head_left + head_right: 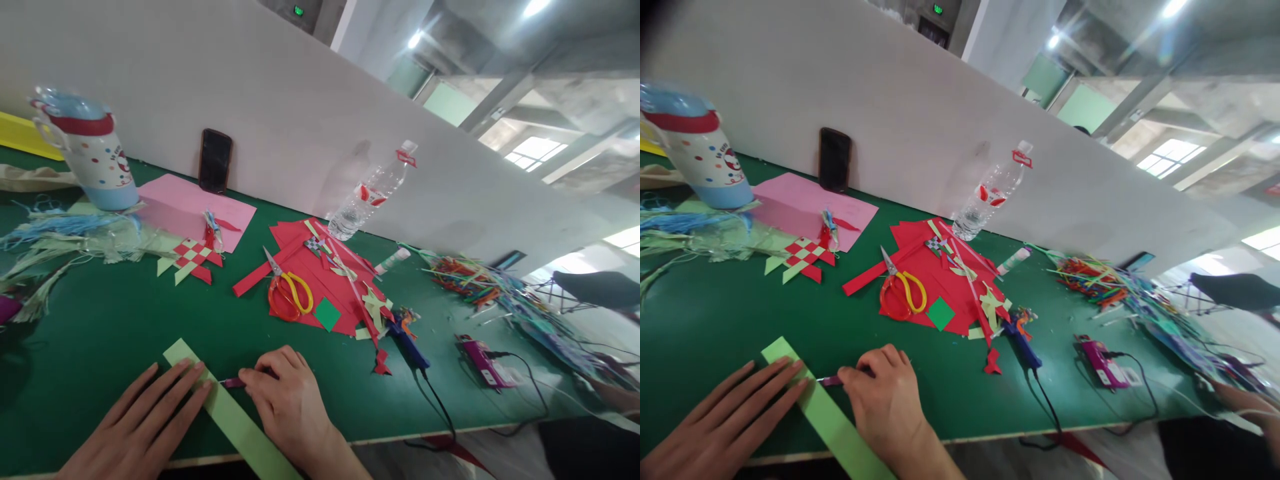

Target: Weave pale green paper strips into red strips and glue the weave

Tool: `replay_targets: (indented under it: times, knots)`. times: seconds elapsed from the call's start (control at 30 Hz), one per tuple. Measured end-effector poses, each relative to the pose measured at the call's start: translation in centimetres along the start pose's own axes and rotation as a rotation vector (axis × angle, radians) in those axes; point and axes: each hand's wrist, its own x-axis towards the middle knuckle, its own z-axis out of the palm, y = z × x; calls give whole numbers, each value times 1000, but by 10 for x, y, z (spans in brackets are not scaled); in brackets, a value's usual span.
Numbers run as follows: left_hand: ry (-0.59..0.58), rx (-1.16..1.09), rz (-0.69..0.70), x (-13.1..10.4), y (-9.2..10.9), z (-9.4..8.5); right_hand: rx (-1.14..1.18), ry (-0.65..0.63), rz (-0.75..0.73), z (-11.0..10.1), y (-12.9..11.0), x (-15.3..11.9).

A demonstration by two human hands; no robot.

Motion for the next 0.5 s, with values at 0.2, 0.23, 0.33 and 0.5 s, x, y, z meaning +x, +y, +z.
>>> replay_targets:
  times: [0.2,0.23,0.33,0.5]
  knots:
    - [-25,65,-12,-6,-1,0,-18,4,5,2,1,-4]
    - [-28,70,-4,-6,-1,0,-16,10,4,2,1,-4]
    - [-52,75,20,-6,-3,1,-10,23,-4,2,1,-4]
    - [-33,36,-3,-6,-4,5,-8,32,-19,2,-1,-2]
